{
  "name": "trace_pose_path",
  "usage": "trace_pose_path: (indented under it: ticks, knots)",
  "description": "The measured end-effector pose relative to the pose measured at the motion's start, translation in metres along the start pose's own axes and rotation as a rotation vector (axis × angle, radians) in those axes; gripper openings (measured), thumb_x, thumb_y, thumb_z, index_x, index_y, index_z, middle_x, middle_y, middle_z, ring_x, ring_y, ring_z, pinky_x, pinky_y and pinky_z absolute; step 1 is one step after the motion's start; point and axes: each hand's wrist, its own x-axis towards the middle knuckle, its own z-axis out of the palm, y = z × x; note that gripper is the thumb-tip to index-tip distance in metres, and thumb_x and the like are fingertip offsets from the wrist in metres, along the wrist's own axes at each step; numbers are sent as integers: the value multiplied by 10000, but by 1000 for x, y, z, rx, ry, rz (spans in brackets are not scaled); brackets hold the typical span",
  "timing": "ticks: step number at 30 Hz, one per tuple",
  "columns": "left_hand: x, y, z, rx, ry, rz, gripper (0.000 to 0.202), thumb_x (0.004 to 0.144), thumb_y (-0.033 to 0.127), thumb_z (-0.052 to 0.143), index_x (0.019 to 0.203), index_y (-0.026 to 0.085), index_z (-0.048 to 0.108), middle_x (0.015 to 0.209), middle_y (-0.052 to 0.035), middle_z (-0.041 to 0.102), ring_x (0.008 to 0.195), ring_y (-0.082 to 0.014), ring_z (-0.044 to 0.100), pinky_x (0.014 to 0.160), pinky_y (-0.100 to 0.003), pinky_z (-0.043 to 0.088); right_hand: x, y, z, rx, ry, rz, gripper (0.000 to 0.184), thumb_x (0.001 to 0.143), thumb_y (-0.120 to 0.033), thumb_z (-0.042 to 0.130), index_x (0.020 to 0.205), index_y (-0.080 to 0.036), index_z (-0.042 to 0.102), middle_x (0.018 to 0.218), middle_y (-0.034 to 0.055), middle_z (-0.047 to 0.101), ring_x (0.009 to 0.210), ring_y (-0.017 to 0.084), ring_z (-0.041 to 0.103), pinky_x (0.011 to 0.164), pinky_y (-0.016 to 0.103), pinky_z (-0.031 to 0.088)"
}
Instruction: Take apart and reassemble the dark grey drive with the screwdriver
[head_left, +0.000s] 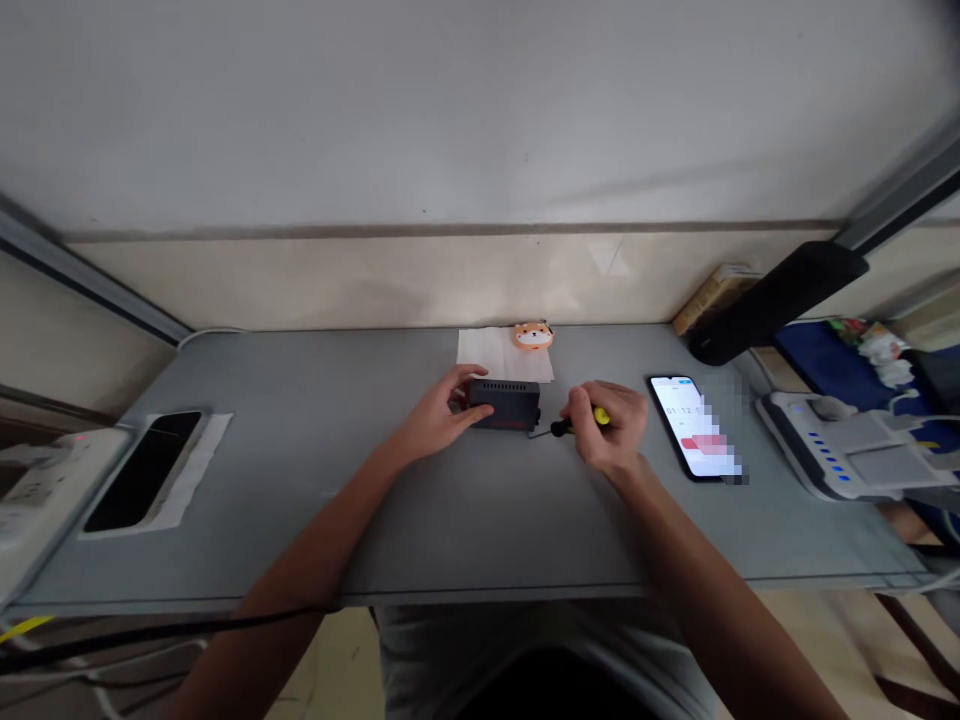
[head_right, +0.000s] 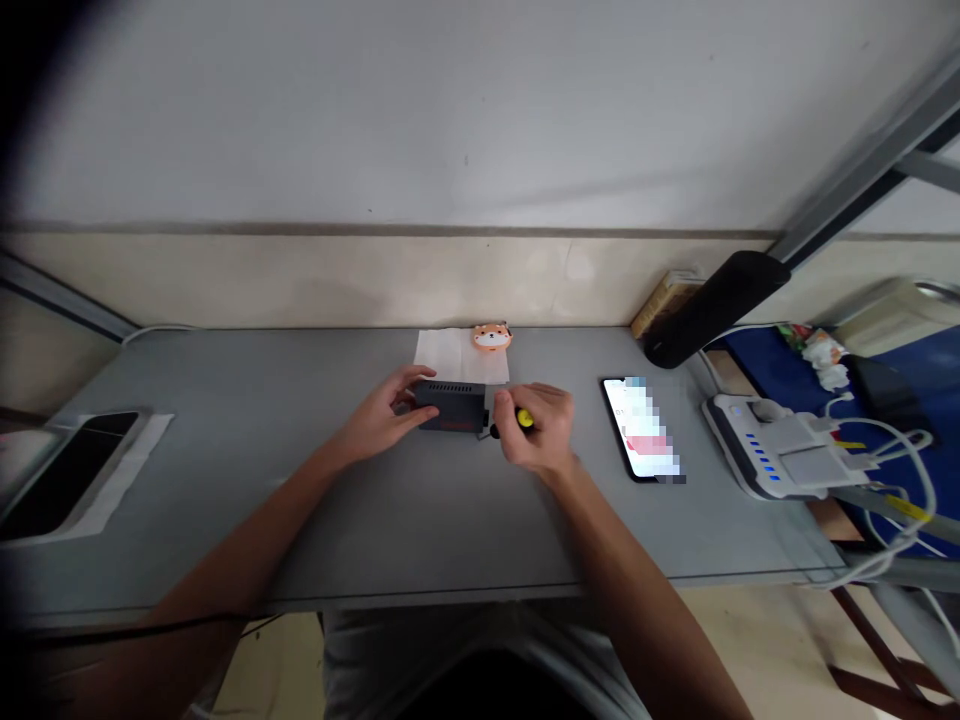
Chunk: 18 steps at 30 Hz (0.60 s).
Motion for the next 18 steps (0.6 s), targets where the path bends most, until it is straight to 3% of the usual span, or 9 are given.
trace_pose_path:
  ticks: [4,12,18]
  knots:
    - [-1,-2,2,83,15,-11,414,912,424,651,1270,239,560,996,-24,635,862,-182,635,817,-339,558,-1,-2,3,2,-13,-44,404,932,-103,506,543,-208,473,423,-43,488,379,74,428,454,240,330]
    - [-2,0,4,378,19,101,273,987,387,557,1194,222,624,1122,-71,654,1137,-250,562,1037,-439,477,-3,0,1,-31,-42,-99,377,912,-100,533,564,-216,445,432,-53,450,392,77,339,468,271,278]
    - [0,0,4,475,-20,102,270,1017,400,491,1129,210,645,1121,-71,658,1118,-252,547,1053,-453,456,-2,5,-1,-30,-25,-53,385,914,-87,521,557,-211,444,432,-44,476,388,74,384,461,258,295]
